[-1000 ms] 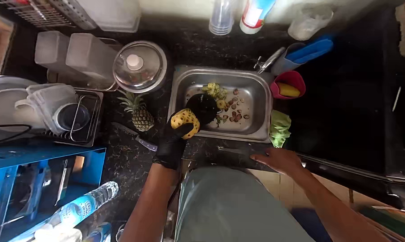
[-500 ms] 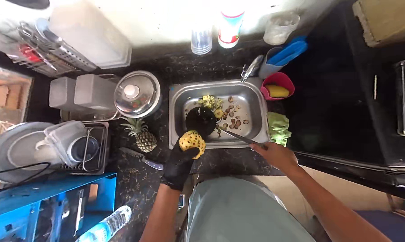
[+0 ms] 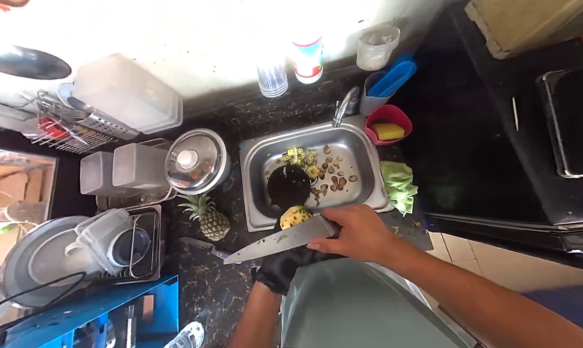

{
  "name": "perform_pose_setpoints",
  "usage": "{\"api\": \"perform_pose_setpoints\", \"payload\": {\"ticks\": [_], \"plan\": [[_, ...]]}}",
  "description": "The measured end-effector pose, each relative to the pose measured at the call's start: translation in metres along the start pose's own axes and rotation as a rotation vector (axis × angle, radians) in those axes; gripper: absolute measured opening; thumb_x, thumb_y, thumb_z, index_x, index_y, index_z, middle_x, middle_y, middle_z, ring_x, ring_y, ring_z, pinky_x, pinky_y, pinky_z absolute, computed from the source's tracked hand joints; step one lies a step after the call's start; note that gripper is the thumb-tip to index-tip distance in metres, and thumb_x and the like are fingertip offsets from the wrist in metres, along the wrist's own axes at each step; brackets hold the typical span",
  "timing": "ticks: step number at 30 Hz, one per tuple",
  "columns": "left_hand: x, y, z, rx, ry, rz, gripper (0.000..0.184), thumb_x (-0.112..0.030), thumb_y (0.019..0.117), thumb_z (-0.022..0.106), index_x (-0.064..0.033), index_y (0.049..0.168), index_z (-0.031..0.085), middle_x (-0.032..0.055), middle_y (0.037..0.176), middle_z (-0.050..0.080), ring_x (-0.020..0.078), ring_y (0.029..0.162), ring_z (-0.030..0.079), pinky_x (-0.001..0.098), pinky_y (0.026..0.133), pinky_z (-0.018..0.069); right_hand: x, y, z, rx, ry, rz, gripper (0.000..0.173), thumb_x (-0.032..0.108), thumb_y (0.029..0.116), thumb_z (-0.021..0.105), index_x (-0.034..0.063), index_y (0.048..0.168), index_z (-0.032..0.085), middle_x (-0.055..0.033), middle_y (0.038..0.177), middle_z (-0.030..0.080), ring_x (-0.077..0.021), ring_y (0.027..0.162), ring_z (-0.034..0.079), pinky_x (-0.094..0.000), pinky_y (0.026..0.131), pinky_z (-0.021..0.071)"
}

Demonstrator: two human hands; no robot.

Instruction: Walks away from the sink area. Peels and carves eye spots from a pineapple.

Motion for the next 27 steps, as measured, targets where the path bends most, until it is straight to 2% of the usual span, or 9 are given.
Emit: {"api": "perform_pose_setpoints", "payload": {"ticks": [2, 5, 7, 10, 14, 19, 23, 25, 27], "plan": [[-0.011, 0.0, 0.018, -0.102, 0.003, -0.07, 0.024, 0.005, 0.0795, 0.071, -0.0113, 0.097, 0.073, 0.0012, 0.096, 0.075, 0.0105, 0.094, 0.071, 0.0316, 0.09, 0.057, -0.007, 0.002, 0.003, -0.039, -0.023, 0.003, 0.077, 0.089, 0.0816, 0.048, 0.0138, 0.086, 0.067, -0.0026, 0.063, 0.06, -0.0203, 0.062, 0.063, -0.0457, 0.056, 0.0502], [-0.021, 0.005, 0.021, -0.077, 0.047, -0.042, 0.027, 0.006, 0.0768, 0.075, -0.0064, 0.101, 0.074, 0.0073, 0.098, 0.076, 0.015, 0.092, 0.072, 0.0343, 0.087, 0.0592, -0.02, 0.009, 0.005, 0.027, -0.002, 0.049, 0.077, 0.088, 0.0827, 0.047, 0.0135, 0.088, 0.067, -0.0036, 0.065, 0.06, -0.0211, 0.064, 0.063, -0.0468, 0.058, 0.0493], [-0.027, 0.002, 0.026, -0.236, 0.065, -0.135, 0.029, 0.009, 0.0723, 0.076, -0.0076, 0.096, 0.072, 0.0051, 0.094, 0.076, 0.0143, 0.091, 0.073, 0.0338, 0.088, 0.06, -0.012, 0.01, 0.005, 0.052, 0.006, 0.042, 0.077, 0.088, 0.0833, 0.047, 0.0135, 0.087, 0.066, -0.0032, 0.064, 0.059, -0.0206, 0.063, 0.063, -0.0462, 0.057, 0.0486], [-0.019, 0.008, 0.016, -0.067, 0.071, -0.033, 0.034, 0.002, 0.078, 0.078, -0.0033, 0.11, 0.07, 0.0085, 0.106, 0.075, 0.0171, 0.101, 0.071, 0.037, 0.093, 0.0578, -0.01, 0.018, 0.005, 0.032, -0.003, 0.018, 0.078, 0.089, 0.0806, 0.049, 0.014, 0.086, 0.067, -0.0028, 0.064, 0.06, -0.0206, 0.063, 0.064, -0.0463, 0.057, 0.0499], [-0.031, 0.023, 0.01, -0.144, 0.243, -0.037, 0.078, 0.0, 0.0614, 0.088, 0.0023, 0.13, 0.051, 0.0169, 0.115, 0.069, 0.025, 0.105, 0.069, 0.042, 0.091, 0.0592, -0.073, 0.03, 0.011, 0.255, 0.051, 0.333, 0.08, 0.086, 0.0839, 0.049, 0.0111, 0.1, 0.072, -0.0115, 0.081, 0.069, -0.0315, 0.081, 0.069, -0.0602, 0.073, 0.053], [-0.043, 0.026, 0.007, -0.152, 0.344, -0.065, 0.089, -0.004, 0.0592, 0.091, 0.003, 0.137, 0.047, 0.0167, 0.12, 0.066, 0.0238, 0.109, 0.067, 0.039, 0.094, 0.0582, -0.143, 0.012, 0.018, 0.298, 0.092, 0.668, 0.083, 0.087, 0.0886, 0.037, 0.0093, 0.086, 0.065, -0.0105, 0.072, 0.057, -0.0309, 0.071, 0.06, -0.0574, 0.064, 0.0465], [-0.03, 0.032, 0.008, -0.233, 0.033, -0.109, 0.068, -0.001, 0.0594, 0.084, 0.0018, 0.12, 0.052, 0.0132, 0.103, 0.071, 0.0206, 0.095, 0.071, 0.0396, 0.085, 0.061, -0.091, 0.006, 0.011, 0.254, 0.242, 0.496, 0.074, 0.081, 0.0906, 0.047, 0.0107, 0.091, 0.069, -0.0076, 0.073, 0.06, -0.0266, 0.069, 0.061, -0.0558, 0.064, 0.0496], [-0.019, 0.03, 0.003, -0.183, -0.107, -0.107, 0.062, -0.002, 0.0654, 0.085, -0.0019, 0.12, 0.056, 0.0146, 0.108, 0.071, 0.0247, 0.101, 0.07, 0.0479, 0.091, 0.0583, -0.053, 0.008, 0.006, 0.199, 0.212, 0.331, 0.075, 0.084, 0.0861, 0.05, 0.012, 0.091, 0.07, -0.0063, 0.072, 0.063, -0.0254, 0.069, 0.064, -0.0546, 0.063, 0.0514], [-0.011, 0.024, 0.004, -0.206, -0.173, -0.088, 0.047, 0.0, 0.0654, 0.086, -0.0052, 0.109, 0.069, 0.0112, 0.104, 0.075, 0.0218, 0.098, 0.072, 0.0439, 0.09, 0.0596, -0.027, 0.011, 0.003, 0.114, 0.159, 0.178, 0.076, 0.086, 0.0834, 0.05, 0.0133, 0.09, 0.07, -0.0043, 0.069, 0.064, -0.022, 0.067, 0.065, -0.0505, 0.06, 0.0518]]}}
Point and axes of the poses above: each hand's wrist, its own y-axis towards the middle knuckle, its own z-axis out of the palm, x = y × z, the point moved 4 cm from there along y, towards the middle knuckle
